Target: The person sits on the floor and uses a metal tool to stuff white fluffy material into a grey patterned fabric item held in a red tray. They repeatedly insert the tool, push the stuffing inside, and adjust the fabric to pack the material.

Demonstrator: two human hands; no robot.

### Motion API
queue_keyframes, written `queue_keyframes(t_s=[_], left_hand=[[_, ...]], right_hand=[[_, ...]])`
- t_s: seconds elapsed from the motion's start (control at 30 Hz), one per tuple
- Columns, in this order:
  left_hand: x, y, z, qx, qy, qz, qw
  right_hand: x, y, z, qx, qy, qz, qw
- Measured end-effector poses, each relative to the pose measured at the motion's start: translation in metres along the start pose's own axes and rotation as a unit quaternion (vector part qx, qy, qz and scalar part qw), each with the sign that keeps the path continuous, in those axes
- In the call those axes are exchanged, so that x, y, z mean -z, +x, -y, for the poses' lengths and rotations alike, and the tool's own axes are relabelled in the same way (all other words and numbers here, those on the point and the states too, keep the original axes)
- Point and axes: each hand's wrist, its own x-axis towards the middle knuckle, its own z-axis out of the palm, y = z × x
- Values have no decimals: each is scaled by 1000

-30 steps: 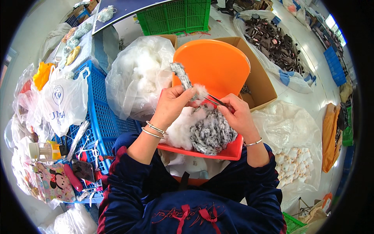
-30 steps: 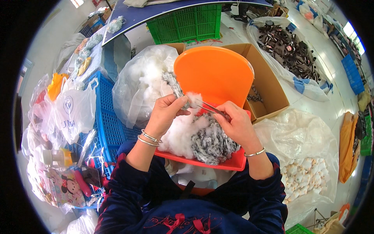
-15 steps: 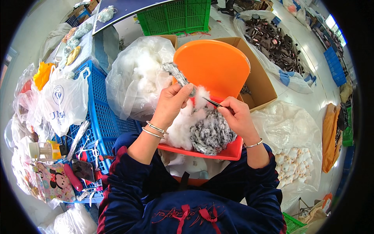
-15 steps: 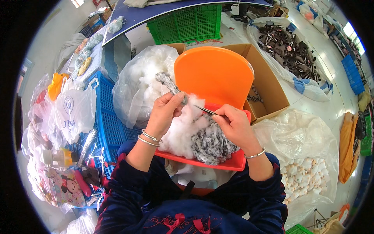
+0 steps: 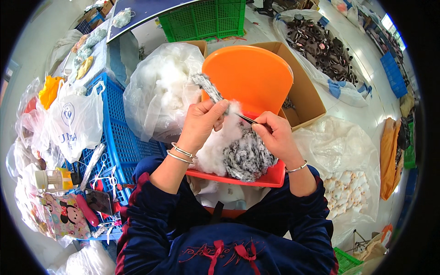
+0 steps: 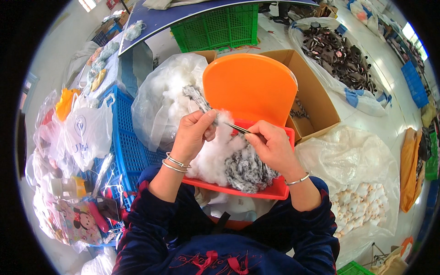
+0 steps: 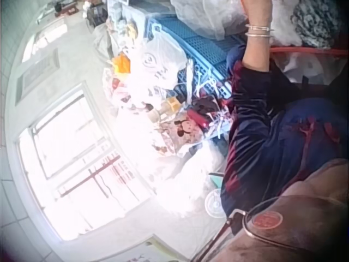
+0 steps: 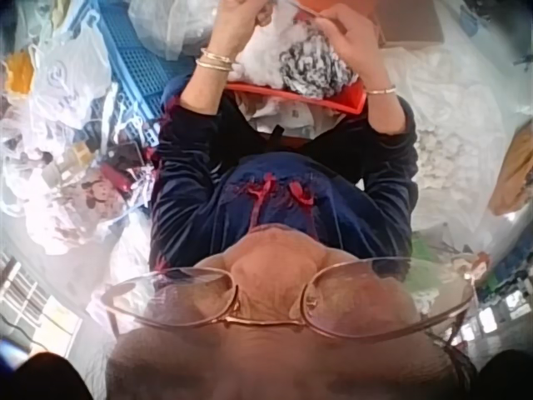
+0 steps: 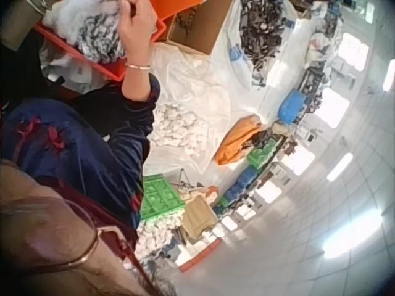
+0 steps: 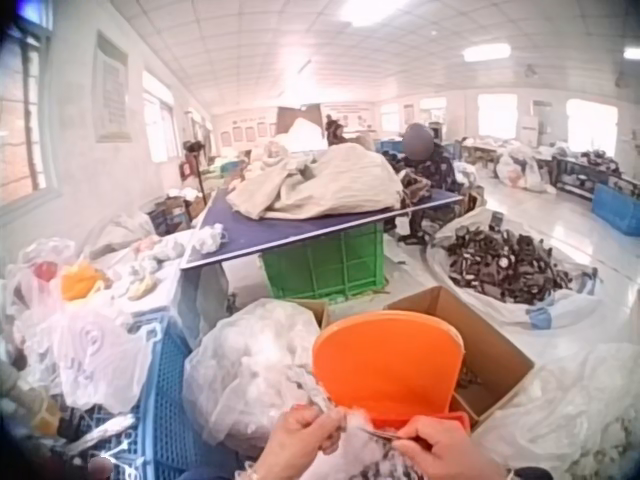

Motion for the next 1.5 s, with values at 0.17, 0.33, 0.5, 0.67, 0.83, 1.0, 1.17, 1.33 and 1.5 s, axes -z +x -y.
queue_keyframes(t_s=[0.17, 0.33, 0.5, 0.67, 0.83, 1.0, 1.17, 1.33, 1.5], left_hand=[[-3, -2, 0, -12, 7, 1, 1000], [0, -1, 5, -28, 8, 16, 999], [-12, -5, 19, -61, 14, 22, 998], [-22, -9, 17, -12, 51, 17, 998], [-9, -5, 12, -11, -48, 12, 999], [-1, -1, -1, 12, -143, 13, 990], [-6, -1, 5, 10, -113, -3, 994], [-2, -1, 6, 28, -120, 4, 992], [-5, -2, 14, 19, -65, 31, 997]], right_hand=[[0, 1, 4, -6, -1, 10, 1000], [-2, 2, 9, -5, -1, 7, 1000], [-11, 0, 7, -52, 72, 17, 996], [-21, -1, 6, -110, 170, 11, 979], [1, 7, 10, -115, 123, 67, 983], [7, 4, -11, -128, 134, 14, 983], [4, 1, 3, -137, 162, 97, 972], [3, 3, 6, -85, 89, 82, 989], [-6, 4, 8, -26, 50, 37, 998]])
